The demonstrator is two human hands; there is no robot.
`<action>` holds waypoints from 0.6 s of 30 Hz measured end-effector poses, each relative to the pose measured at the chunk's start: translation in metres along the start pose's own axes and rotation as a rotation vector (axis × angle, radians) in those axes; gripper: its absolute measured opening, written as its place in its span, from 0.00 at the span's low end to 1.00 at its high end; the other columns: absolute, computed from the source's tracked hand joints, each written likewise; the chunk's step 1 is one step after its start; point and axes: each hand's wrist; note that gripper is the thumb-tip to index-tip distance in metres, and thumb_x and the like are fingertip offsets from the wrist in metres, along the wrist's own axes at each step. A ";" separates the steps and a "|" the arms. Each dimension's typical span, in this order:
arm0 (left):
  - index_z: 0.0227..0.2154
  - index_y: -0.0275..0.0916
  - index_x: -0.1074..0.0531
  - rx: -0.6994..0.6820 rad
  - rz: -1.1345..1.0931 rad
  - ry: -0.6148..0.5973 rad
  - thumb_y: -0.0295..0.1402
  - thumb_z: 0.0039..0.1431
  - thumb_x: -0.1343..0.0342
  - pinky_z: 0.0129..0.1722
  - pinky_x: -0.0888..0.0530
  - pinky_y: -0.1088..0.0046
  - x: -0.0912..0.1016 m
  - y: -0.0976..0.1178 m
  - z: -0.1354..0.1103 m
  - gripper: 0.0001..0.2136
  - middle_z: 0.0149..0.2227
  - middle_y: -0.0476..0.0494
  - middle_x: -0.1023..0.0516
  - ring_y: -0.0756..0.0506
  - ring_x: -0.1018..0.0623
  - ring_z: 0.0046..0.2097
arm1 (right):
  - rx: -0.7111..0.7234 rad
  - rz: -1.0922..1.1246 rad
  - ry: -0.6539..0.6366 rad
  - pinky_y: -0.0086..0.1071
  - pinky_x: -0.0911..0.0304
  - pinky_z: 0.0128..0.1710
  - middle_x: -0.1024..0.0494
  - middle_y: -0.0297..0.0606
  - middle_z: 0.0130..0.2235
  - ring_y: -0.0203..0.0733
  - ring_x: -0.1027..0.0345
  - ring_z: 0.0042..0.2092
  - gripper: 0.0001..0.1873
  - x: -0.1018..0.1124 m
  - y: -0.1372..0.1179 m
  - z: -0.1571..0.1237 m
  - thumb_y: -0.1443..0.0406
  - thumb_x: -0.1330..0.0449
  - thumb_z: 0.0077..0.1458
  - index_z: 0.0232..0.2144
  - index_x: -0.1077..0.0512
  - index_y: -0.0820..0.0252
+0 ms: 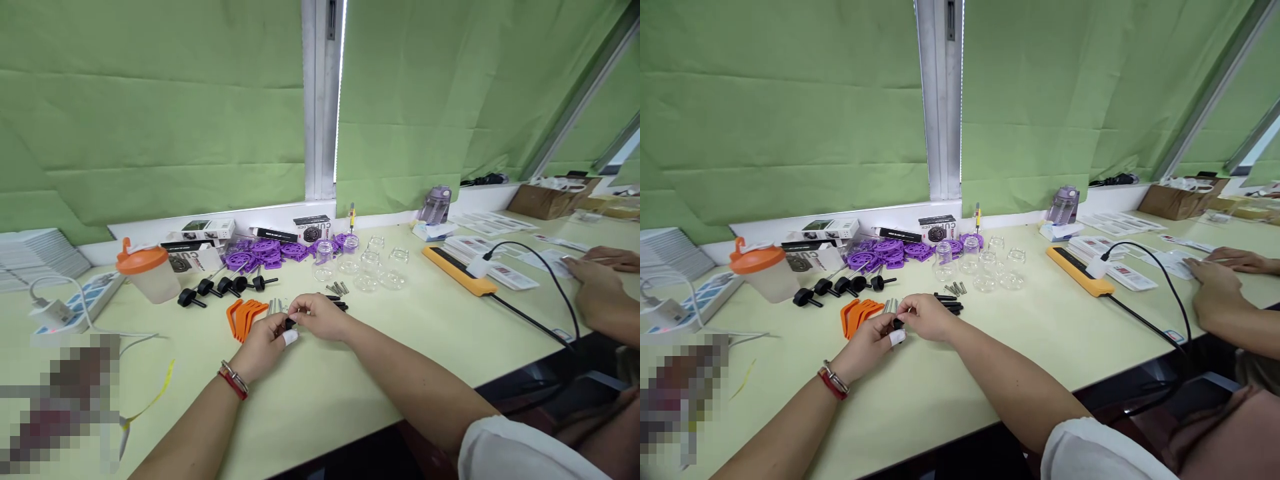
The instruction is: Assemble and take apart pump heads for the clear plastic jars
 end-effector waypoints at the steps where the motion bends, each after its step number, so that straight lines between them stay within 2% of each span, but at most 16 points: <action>1: 0.28 0.38 0.32 -0.001 0.005 0.008 0.39 0.54 0.46 0.26 0.40 0.75 -0.001 0.000 0.000 0.09 0.22 0.53 0.36 0.50 0.37 0.26 | -0.004 -0.011 0.010 0.25 0.41 0.35 0.24 0.33 0.33 0.34 0.34 0.35 0.08 -0.001 0.000 0.000 0.69 0.46 0.53 0.33 0.27 0.59; 7: 0.25 0.38 0.32 -0.006 -0.008 0.023 0.38 0.52 0.45 0.25 0.40 0.75 -0.003 -0.002 0.001 0.09 0.21 0.54 0.38 0.51 0.38 0.25 | 0.054 -0.008 0.048 0.25 0.40 0.36 0.24 0.35 0.36 0.34 0.34 0.36 0.08 -0.003 0.001 0.000 0.70 0.45 0.52 0.33 0.26 0.60; 18: 0.26 0.38 0.34 0.022 -0.010 -0.003 0.39 0.53 0.45 0.25 0.40 0.75 -0.003 -0.004 0.004 0.09 0.21 0.54 0.37 0.51 0.37 0.25 | 0.102 0.077 0.060 0.27 0.40 0.35 0.24 0.35 0.33 0.34 0.35 0.33 0.07 -0.005 0.002 0.000 0.70 0.44 0.51 0.31 0.26 0.61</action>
Point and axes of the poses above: each hand's wrist, its own z-axis towards the middle knuckle, its own x-axis out of the back of the hand, y = z × x
